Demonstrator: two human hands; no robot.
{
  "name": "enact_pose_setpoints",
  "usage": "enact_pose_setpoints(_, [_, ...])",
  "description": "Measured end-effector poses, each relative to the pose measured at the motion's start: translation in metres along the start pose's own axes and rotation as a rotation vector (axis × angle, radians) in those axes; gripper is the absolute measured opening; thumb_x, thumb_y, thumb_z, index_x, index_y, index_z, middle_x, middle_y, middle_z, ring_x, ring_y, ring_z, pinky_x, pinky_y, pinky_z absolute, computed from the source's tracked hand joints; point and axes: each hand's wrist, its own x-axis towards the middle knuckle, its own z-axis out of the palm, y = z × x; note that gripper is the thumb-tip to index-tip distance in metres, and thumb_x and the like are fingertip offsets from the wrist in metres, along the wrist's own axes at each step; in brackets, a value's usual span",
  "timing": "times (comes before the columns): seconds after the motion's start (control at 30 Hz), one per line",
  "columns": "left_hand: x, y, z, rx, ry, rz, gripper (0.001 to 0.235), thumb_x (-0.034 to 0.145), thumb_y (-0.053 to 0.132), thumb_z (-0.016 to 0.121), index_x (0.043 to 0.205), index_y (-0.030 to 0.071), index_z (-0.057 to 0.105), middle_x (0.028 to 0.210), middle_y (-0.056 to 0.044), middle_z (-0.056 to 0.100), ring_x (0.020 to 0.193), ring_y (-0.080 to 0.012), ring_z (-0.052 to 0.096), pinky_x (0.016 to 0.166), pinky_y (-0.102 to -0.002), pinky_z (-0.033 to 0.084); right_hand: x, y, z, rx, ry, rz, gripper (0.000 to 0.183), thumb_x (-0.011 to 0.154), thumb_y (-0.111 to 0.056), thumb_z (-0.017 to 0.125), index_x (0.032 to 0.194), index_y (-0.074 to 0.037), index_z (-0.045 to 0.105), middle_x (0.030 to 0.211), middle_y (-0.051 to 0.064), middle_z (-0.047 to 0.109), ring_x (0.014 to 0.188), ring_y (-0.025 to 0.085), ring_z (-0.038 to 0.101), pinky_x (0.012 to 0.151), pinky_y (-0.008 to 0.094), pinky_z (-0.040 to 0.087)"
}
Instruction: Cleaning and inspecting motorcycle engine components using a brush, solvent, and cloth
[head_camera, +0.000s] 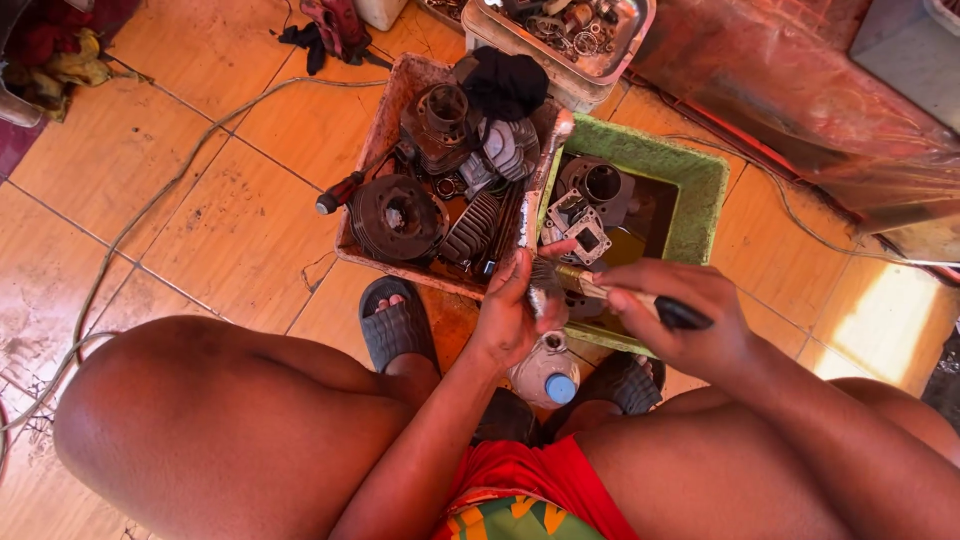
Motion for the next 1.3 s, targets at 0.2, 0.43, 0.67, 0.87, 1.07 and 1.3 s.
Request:
enact_pose_setpoints(0.2, [-0.005,-0.009,-0.015,-0.059,-0.080,-0.093,0.063,0.115,0.036,0.032,0.132,-0.022,0.051,0.055,-0.023,0.060,0.022,-0.0077,0.040,0.028,-0.022,0.042,0.013,0.016,-0.020,-0.223,0.162,0.004,0.023,0.100,-0.017,0.067,0.118,-0.006,0.077,0.077,0.012,0.074,0.070,0.031,0.073,0.068,0.042,0.057])
enact_pose_setpoints(0.43, [-0.006,-0.006,-0.018,-0.189,-0.097,-0.113,0.062,0.114,0.038,0.032,0.128,-0.017,0.055,0.050,-0.013,0.056,0.022,-0.0042,0.037,0.029,-0.018,0.037,0.015,0.002,-0.017,-0.398,0.196,-0.153,0.020,0.097,-0.011,0.072,0.113,0.000,0.078,0.089,0.019,0.074,0.073,0.037,0.071,0.069,0.046,0.058])
enact_pose_setpoints(0.67, [-0.009,-0.003,-0.026,-0.320,-0.092,-0.119,0.054,0.114,0.031,0.033,0.131,-0.015,0.053,0.050,-0.005,0.050,0.024,-0.0024,0.039,0.031,-0.017,0.036,0.008,-0.002,0.010,0.027,-0.029,-0.172,0.014,0.090,-0.007,0.070,0.101,-0.002,0.077,0.087,0.018,0.076,0.072,0.038,0.075,0.065,0.048,0.061])
enact_pose_setpoints(0.87, [-0.010,0.002,-0.025,-0.268,-0.117,-0.165,0.060,0.115,0.040,0.033,0.126,-0.013,0.058,0.053,-0.008,0.051,0.026,-0.0046,0.034,0.032,-0.020,0.035,0.029,0.019,-0.035,-0.239,0.137,-0.194,0.019,0.100,-0.004,0.069,0.115,0.008,0.071,0.107,0.024,0.074,0.091,0.036,0.073,0.082,0.043,0.056])
enact_pose_setpoints(1.07, [-0.005,0.003,-0.029,-0.197,-0.052,-0.158,0.061,0.114,0.044,0.035,0.126,-0.011,0.058,0.058,-0.008,0.052,0.028,-0.0034,0.033,0.031,-0.018,0.032,0.026,0.020,-0.019,-0.243,0.152,-0.226,0.020,0.100,-0.009,0.070,0.116,0.003,0.072,0.108,0.021,0.075,0.093,0.034,0.074,0.082,0.043,0.060])
enact_pose_setpoints(1.3, [-0.004,-0.012,-0.043,-0.098,0.027,-0.136,0.066,0.111,0.055,0.035,0.137,-0.002,0.057,0.090,-0.020,0.070,0.039,-0.0068,0.045,0.029,-0.015,0.035,0.006,0.001,0.011,-0.124,-0.160,-0.227,0.018,0.090,-0.009,0.070,0.105,-0.001,0.074,0.089,0.020,0.076,0.073,0.033,0.077,0.067,0.045,0.066])
